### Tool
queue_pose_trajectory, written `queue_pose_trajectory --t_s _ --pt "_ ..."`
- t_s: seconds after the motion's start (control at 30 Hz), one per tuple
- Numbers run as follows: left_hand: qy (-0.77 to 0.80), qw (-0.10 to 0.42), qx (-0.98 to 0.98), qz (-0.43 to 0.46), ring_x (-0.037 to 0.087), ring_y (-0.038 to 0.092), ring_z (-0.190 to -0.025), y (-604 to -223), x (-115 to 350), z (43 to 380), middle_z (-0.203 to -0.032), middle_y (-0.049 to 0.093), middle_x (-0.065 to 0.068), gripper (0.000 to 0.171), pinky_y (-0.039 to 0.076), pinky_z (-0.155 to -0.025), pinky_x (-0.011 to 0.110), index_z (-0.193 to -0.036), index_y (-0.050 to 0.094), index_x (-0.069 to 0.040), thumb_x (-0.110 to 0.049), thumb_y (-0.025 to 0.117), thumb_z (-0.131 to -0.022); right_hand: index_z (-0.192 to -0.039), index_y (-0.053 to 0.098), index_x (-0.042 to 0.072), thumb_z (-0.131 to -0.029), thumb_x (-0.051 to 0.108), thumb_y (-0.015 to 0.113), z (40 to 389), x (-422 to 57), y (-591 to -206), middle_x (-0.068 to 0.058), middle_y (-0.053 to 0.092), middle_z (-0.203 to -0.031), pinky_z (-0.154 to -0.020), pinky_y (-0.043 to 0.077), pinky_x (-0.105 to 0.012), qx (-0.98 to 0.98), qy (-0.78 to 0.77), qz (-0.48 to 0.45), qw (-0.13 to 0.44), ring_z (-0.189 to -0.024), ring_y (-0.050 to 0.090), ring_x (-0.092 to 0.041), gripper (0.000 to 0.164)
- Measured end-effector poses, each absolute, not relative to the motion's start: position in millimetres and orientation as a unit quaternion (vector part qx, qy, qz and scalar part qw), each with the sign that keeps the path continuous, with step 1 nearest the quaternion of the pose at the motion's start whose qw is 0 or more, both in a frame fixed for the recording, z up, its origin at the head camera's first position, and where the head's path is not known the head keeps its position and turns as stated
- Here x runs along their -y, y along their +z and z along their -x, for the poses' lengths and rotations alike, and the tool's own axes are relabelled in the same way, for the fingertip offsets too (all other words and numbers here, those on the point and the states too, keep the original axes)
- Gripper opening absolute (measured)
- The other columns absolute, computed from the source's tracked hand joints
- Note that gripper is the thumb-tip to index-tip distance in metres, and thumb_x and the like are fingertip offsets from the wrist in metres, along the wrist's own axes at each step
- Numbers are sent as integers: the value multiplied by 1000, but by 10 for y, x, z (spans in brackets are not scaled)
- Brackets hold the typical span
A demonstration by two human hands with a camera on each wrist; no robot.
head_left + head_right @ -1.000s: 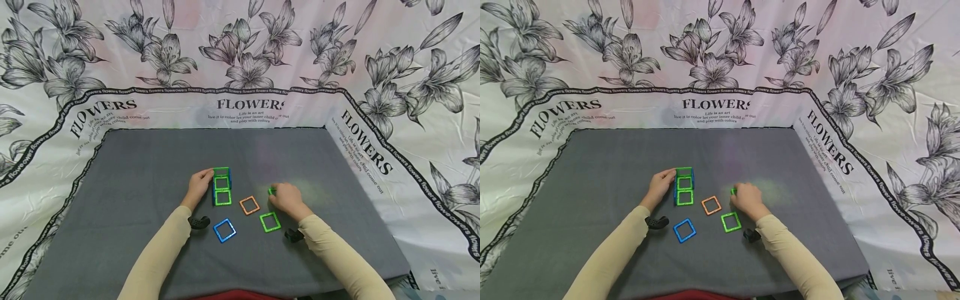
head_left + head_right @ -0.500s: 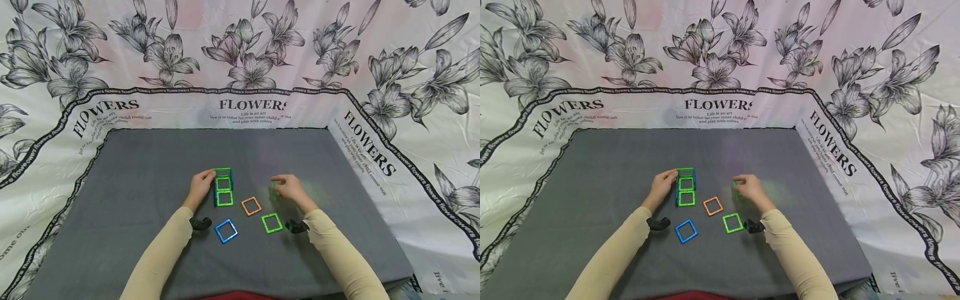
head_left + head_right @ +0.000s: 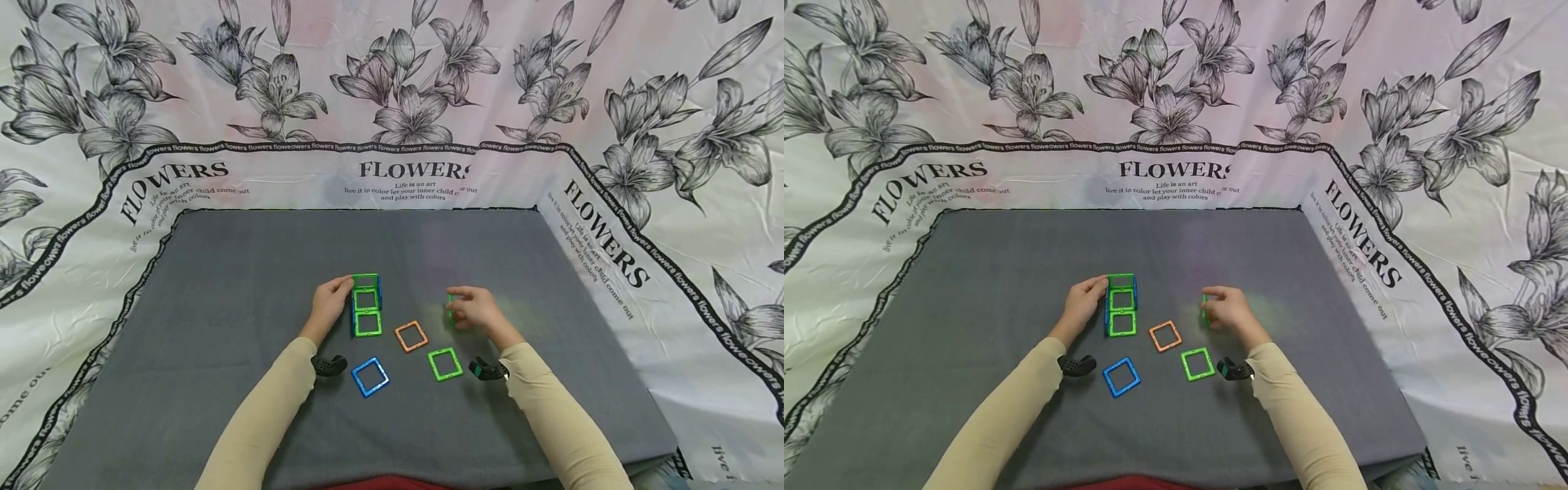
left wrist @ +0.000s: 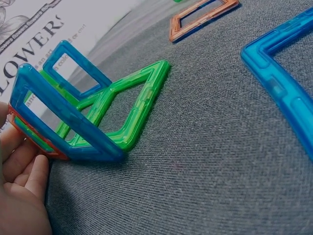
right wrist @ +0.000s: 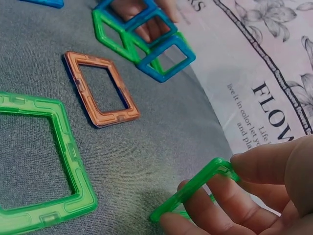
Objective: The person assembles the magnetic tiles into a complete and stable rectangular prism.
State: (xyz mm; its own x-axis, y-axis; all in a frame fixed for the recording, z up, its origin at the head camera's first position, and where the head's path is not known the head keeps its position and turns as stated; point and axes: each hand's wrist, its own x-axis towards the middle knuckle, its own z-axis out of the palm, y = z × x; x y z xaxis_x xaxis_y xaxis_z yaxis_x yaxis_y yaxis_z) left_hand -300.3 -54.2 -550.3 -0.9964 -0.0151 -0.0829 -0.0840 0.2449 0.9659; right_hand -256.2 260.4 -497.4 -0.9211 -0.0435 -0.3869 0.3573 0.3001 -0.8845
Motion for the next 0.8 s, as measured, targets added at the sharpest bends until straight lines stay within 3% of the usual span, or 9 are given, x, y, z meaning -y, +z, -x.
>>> queue_pose_trajectory --t_s 0.17,0.23,0.33,0.4,0.5,0.63,0.8 --pt "617 27 -786 33 30 54 -138 -5493 542 2996 -142 63 15 41 42 -116 49 -137 66 -7 -31 55 -106 -155 39 -1 -101 5 54 2555 -2618 -4981 -1 54 -86 -57 38 -30 -784 -586 -96 181 -58 35 -10 56" --pt "618 28 -785 33 30 54 -138 -5490 541 2995 -142 63 15 41 42 -116 49 -137 66 -7 -31 54 -106 -155 38 -3 -102 6 53 2555 -2633 -4995 -2 57 -88 -59 43 -30 -787 -582 -94 181 -59 38 -9 56" --pt "617 29 -786 34 30 54 -138 -5490 541 2994 -142 63 15 41 42 -116 50 -137 65 -7 -31 54 -106 -154 38 -5 -103 8 51 2547 -2643 -5007 -16 68 -105 -65 51 -30 -793 -575 -88 180 -63 44 -8 55" --pt "617 30 -786 35 30 54 -138 -5488 541 2995 -142 63 15 41 42 -117 50 -137 65 -7 -31 54 -106 -154 39 -5 -103 8 52 2545 -2636 -5009 -24 64 -128 -71 57 -32 -794 -575 -88 177 -69 52 -7 54" --pt "616 31 -787 34 30 55 -137 -5495 541 2998 -142 63 15 41 42 -116 50 -137 65 -6 -31 54 -106 -153 40 -4 -103 10 53 2535 -2603 -4994 -31 57 -139 -81 62 -38 -792 -579 -81 177 -81 64 -8 53" --pt "617 29 -786 31 30 56 -136 -5512 546 3008 -141 64 15 40 43 -115 50 -136 66 -6 -31 54 -106 -154 40 -3 -104 11 54 2542 -2511 -4972 -27 64 -131 -88 62 -41 -777 -600 -65 182 -91 71 -11 54" --pt "616 26 -787 30 30 55 -137 -5521 545 3014 -141 64 15 41 42 -116 50 -135 67 -7 -32 55 -106 -156 36 -2 -104 12 54 2585 -2341 -4941 -9 73 -110 -88 61 -38 -743 -639 -42 197 -90 72 -9 57"
